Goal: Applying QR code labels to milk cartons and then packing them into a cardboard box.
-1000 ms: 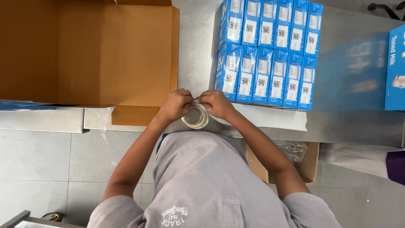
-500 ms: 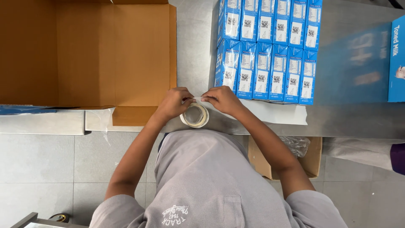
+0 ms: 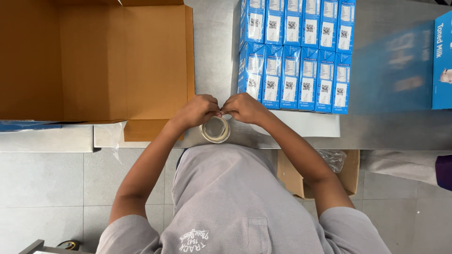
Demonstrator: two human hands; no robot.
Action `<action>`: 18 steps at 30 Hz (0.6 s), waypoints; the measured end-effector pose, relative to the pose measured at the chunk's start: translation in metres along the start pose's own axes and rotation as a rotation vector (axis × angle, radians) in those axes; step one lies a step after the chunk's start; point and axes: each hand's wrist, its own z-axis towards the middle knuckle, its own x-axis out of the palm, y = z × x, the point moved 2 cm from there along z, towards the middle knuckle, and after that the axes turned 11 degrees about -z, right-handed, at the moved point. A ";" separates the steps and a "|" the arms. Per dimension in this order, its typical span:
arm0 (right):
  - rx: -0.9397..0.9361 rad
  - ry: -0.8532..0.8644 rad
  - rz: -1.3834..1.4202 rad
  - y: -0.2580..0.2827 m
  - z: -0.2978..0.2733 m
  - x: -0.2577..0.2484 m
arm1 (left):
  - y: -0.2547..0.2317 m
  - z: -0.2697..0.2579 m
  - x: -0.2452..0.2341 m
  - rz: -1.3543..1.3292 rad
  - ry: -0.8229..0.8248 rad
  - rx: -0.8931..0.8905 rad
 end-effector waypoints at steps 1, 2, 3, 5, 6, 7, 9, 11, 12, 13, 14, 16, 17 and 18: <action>0.000 0.000 -0.001 -0.002 -0.002 0.003 | 0.001 0.000 0.000 0.000 0.000 0.001; -0.027 -0.069 0.043 -0.004 -0.004 0.004 | 0.002 -0.001 0.000 -0.029 -0.019 0.005; -0.055 -0.136 0.087 -0.006 -0.006 0.005 | 0.003 -0.002 0.000 -0.057 -0.039 0.008; -0.010 -0.134 0.177 -0.004 -0.007 -0.001 | -0.002 0.000 -0.004 -0.082 -0.062 -0.027; 0.035 -0.133 0.267 -0.003 -0.007 -0.003 | -0.005 0.000 -0.006 -0.105 -0.083 -0.062; 0.036 -0.131 0.272 0.002 -0.007 -0.011 | -0.007 -0.001 -0.006 -0.106 -0.081 -0.066; 0.215 0.040 0.158 0.009 -0.006 -0.023 | -0.010 0.000 -0.008 -0.062 -0.077 -0.097; 0.246 0.100 0.103 0.007 -0.007 -0.022 | -0.019 0.003 -0.013 -0.064 -0.069 -0.112; 0.273 0.164 0.046 0.005 -0.008 -0.021 | -0.024 0.006 -0.015 -0.066 -0.066 -0.128; 0.275 0.163 0.044 -0.004 -0.010 -0.011 | -0.024 0.008 -0.013 -0.066 -0.065 -0.126; 0.283 0.133 0.077 -0.013 -0.011 -0.002 | -0.025 0.010 -0.011 -0.047 -0.052 -0.108; 0.285 0.102 0.110 -0.023 -0.010 0.008 | -0.016 0.010 -0.004 -0.023 -0.042 -0.093; 0.226 0.007 0.123 -0.024 -0.010 0.007 | -0.006 0.008 0.004 0.014 -0.058 -0.088; 0.167 -0.086 0.136 -0.024 -0.011 0.007 | 0.004 0.007 0.011 0.052 -0.073 -0.083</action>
